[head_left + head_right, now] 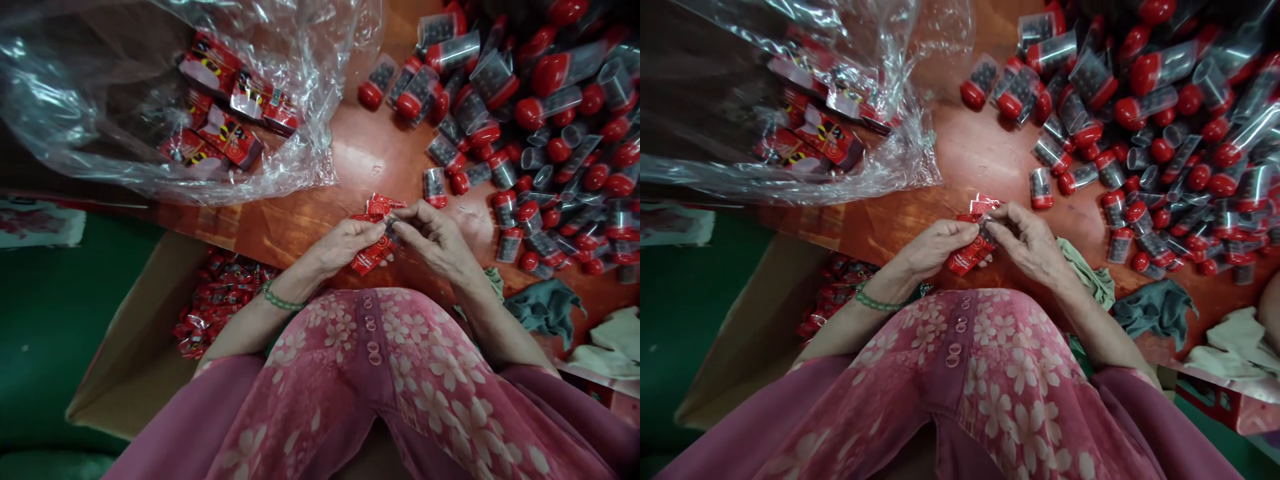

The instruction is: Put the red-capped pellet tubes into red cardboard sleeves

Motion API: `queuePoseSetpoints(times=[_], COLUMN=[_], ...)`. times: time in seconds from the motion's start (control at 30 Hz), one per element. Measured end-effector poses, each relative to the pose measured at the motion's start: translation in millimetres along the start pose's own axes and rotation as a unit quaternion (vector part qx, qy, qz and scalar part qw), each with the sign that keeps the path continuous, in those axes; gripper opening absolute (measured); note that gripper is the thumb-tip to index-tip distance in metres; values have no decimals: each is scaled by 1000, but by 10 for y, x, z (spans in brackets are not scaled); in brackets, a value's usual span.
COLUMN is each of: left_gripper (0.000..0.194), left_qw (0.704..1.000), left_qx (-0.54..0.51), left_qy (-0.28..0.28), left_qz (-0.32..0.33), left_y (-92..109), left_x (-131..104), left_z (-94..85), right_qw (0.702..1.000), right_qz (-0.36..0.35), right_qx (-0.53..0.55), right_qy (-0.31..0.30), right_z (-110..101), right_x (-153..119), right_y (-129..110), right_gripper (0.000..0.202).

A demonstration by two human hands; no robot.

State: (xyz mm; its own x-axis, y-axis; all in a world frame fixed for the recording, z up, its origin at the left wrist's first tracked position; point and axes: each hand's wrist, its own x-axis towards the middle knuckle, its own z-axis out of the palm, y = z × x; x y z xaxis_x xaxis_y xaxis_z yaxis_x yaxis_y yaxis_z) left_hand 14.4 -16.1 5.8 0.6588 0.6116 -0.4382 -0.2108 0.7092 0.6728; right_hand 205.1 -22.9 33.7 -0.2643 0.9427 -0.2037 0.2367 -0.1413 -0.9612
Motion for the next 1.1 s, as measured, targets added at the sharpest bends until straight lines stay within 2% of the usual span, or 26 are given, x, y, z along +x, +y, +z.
queuePoseSetpoints(times=[0.1, 0.27, 0.37, 0.47, 0.67, 0.93, 1.1], left_gripper=[50, 50, 48, 45, 50, 54, 58], left_qw=[999, 999, 998, 995, 995, 998, 998], left_qx=[-18, -15, -64, -95, -93, -46, -21], left_qy=[-17, -11, 0, 2, 3, 38, 52], left_qz=[-23, -39, -7, 29, 21, 26, 9], left_y=[-51, -113, -178, -238, -327, -461, -446], left_x=[-42, -170, -216, -228, -220, -157, -127], left_z=[22, 65, 154, 247, 309, 325, 323], right_qw=[1000, 997, 991, 985, 986, 989, 991], right_qz=[9, -31, -74, -102, -85, -55, -49], right_qx=[15, -35, -105, -119, -60, -10, 32], right_qy=[-8, 55, 49, 67, 132, 138, 118], right_z=[-2, 66, 126, 177, 238, 226, 194], right_x=[-41, -148, -269, -388, -491, -512, -445], right_y=[-1, -21, -10, 55, 228, 306, 311], right_gripper=[21, 21, 35, 54, 38, 31, 23])
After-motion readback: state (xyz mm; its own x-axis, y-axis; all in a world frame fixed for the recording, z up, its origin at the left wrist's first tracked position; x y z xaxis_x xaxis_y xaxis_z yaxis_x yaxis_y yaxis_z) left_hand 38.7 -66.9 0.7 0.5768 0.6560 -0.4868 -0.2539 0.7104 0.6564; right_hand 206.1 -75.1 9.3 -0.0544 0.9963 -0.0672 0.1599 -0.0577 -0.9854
